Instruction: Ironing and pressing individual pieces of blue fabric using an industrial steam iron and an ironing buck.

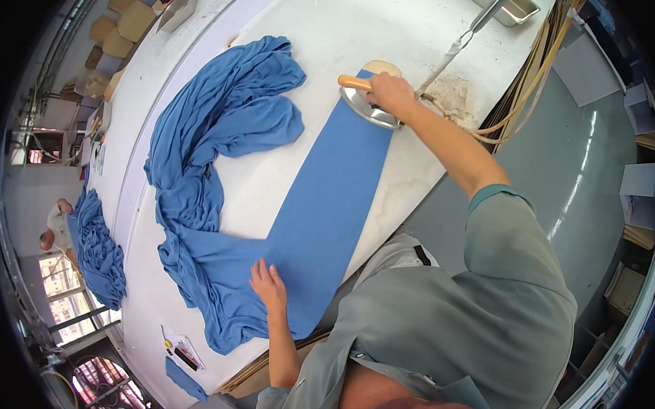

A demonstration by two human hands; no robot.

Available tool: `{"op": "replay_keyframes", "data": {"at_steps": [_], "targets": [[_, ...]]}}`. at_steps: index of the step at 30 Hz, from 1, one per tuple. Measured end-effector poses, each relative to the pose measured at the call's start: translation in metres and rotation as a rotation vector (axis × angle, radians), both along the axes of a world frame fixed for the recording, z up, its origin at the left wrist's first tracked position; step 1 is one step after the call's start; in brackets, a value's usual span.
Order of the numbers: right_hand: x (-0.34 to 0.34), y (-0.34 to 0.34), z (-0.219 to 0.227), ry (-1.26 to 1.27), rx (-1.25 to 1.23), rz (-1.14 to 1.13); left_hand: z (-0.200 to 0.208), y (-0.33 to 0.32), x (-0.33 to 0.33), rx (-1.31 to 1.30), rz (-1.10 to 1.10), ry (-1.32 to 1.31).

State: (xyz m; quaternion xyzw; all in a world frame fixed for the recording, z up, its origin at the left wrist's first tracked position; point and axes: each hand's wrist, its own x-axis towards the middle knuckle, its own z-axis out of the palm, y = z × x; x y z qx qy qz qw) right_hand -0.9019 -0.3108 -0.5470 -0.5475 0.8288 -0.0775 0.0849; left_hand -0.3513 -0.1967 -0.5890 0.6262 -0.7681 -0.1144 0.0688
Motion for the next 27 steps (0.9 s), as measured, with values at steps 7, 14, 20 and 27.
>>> {"op": "replay_keyframes", "data": {"at_steps": [7,14,20,27], "targets": [[-0.114,-0.010,-0.009,-0.005,0.019,-0.061,-0.003,-0.137,-0.273,-0.034,-0.677,0.073],[-0.135,0.052,-0.021,0.035,0.008,-0.142,-0.031,-0.191,-0.451,-0.125,-0.976,-0.076],[-0.128,0.089,-0.014,0.006,-0.087,-0.170,-0.017,-0.202,-0.453,0.055,-0.900,0.039],[-0.068,0.015,-0.001,-0.194,0.030,0.169,-0.006,-0.161,-0.202,-0.088,-0.144,0.427]]}}
